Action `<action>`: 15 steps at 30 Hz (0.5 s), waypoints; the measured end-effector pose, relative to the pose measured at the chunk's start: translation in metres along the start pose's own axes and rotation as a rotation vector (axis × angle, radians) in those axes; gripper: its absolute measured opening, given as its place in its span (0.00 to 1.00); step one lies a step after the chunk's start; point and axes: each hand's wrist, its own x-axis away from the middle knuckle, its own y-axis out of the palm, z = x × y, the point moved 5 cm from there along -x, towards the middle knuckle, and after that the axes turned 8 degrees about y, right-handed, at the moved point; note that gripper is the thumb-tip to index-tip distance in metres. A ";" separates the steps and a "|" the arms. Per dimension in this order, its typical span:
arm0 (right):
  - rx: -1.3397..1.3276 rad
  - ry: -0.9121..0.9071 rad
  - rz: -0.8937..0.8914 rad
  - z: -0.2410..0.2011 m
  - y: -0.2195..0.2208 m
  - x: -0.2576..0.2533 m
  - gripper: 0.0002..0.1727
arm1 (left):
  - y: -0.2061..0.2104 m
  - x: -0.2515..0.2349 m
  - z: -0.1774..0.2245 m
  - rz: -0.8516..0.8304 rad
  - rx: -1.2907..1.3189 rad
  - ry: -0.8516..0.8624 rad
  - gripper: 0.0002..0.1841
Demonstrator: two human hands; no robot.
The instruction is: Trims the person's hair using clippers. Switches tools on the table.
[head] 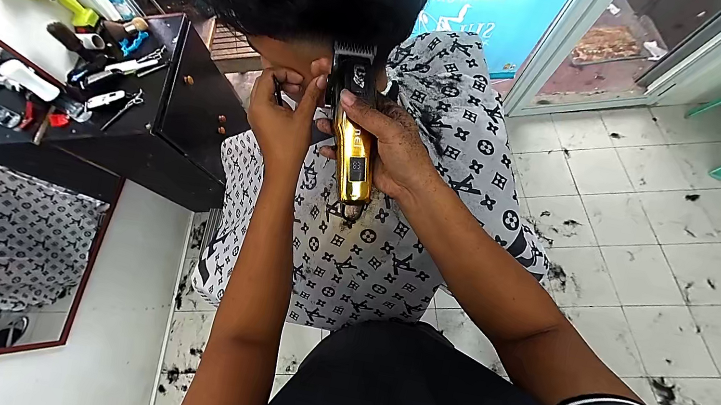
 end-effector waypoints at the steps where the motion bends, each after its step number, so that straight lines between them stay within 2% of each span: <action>1: -0.027 0.040 0.000 0.001 -0.001 0.001 0.15 | 0.000 -0.001 0.000 -0.003 -0.001 0.001 0.17; 4: -0.099 0.129 -0.005 0.004 -0.003 -0.002 0.16 | -0.001 -0.002 0.000 -0.020 -0.010 -0.008 0.18; 8: -0.019 0.015 0.001 0.000 0.002 -0.001 0.16 | 0.000 -0.002 0.000 -0.002 -0.004 -0.011 0.17; 12: -0.112 0.128 -0.007 0.005 0.001 -0.002 0.16 | -0.001 -0.002 0.001 -0.008 -0.024 -0.008 0.18; 15: -0.025 -0.001 -0.005 0.000 0.004 -0.003 0.15 | -0.001 -0.002 0.002 -0.011 -0.019 -0.027 0.16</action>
